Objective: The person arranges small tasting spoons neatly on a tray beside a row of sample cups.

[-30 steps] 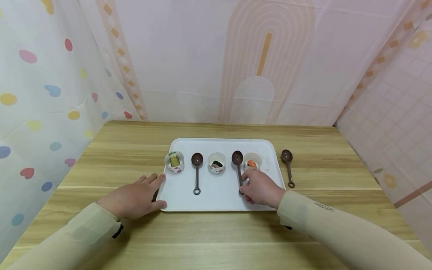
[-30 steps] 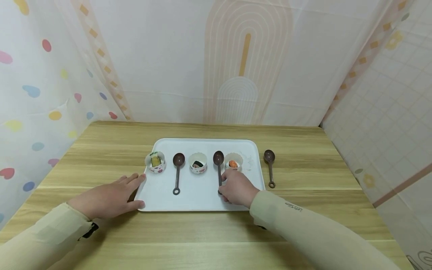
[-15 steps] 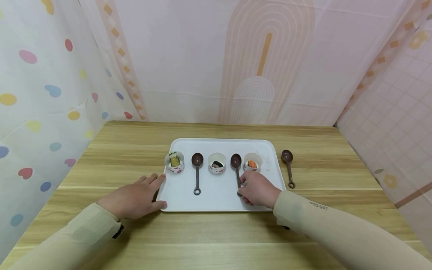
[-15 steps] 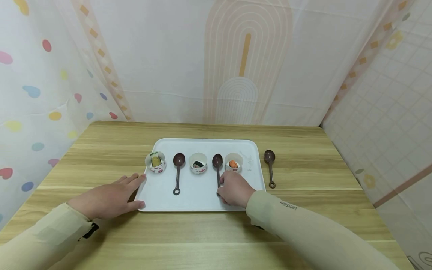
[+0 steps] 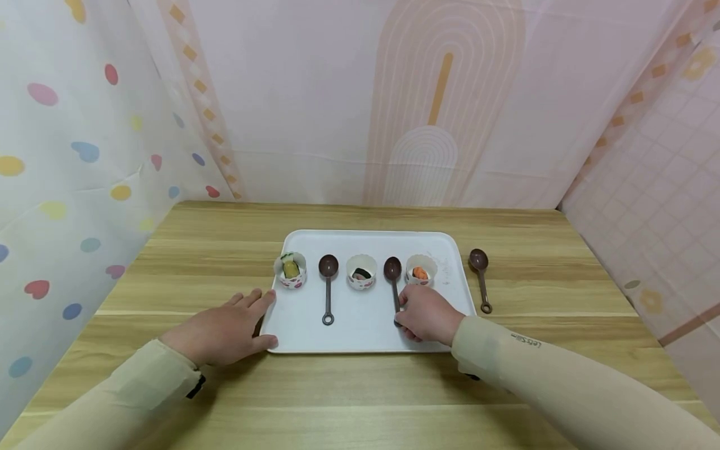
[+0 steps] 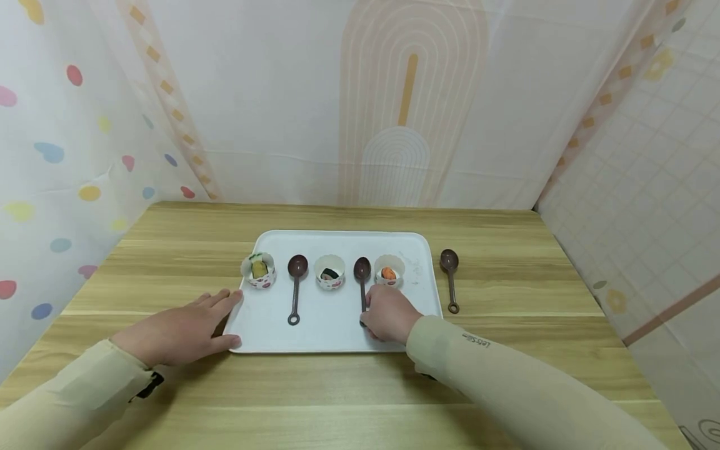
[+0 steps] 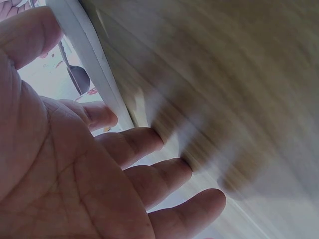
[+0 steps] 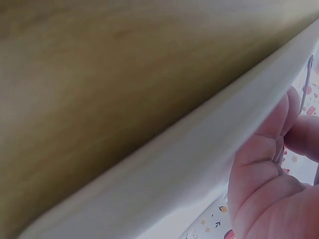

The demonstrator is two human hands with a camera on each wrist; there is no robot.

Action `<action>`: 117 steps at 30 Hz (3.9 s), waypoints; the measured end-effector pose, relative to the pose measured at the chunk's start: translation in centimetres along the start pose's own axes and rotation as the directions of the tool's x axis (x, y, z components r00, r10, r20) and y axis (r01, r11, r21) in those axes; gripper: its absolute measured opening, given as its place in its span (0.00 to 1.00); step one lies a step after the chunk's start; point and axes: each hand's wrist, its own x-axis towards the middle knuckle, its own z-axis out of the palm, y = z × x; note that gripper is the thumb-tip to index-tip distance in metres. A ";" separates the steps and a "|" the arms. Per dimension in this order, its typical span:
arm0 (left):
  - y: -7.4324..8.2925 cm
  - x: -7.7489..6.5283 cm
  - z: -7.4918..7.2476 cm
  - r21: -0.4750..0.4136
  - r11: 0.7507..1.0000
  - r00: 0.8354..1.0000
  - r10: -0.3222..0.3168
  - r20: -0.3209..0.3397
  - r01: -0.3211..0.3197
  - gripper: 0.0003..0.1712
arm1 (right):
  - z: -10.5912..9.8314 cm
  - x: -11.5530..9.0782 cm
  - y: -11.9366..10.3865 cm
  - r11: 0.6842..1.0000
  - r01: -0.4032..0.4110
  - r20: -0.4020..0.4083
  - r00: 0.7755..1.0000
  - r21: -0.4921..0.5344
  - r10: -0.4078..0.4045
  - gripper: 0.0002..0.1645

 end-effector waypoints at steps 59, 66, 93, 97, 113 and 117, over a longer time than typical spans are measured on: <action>0.0 0.1 0.1 0.010 1.000 1.000 -0.002 -0.003 0.002 0.58 | 0.3 0.5 -0.5 0.997 -0.052 -0.029 0.998 -0.055 0.051 0.09; 0.1 0.0 0.0 0.005 1.000 1.000 -0.005 0.002 0.005 0.58 | 0.3 0.4 -0.4 0.998 -0.040 -0.032 0.999 -0.054 0.038 0.09; 0.1 0.0 0.0 0.006 1.000 1.000 -0.003 -0.003 0.003 0.57 | -0.7 -1.3 0.5 0.983 0.083 -0.147 0.983 -0.163 -0.107 0.10; 0.1 0.1 0.0 0.015 1.000 1.000 -0.009 -0.002 0.009 0.57 | -1.2 -1.8 0.7 0.976 0.119 -0.192 0.969 -0.182 -0.154 0.07; 0.0 0.1 0.1 0.015 1.000 1.000 -0.004 -0.004 0.004 0.57 | -2.5 -2.5 2.7 0.896 0.322 -0.401 0.810 -0.307 -0.428 0.11; 0.0 0.1 0.1 0.016 1.000 1.000 0.001 -0.008 -0.001 0.57 | -2.7 -2.3 3.3 0.877 0.342 -0.438 0.768 -0.336 -0.467 0.10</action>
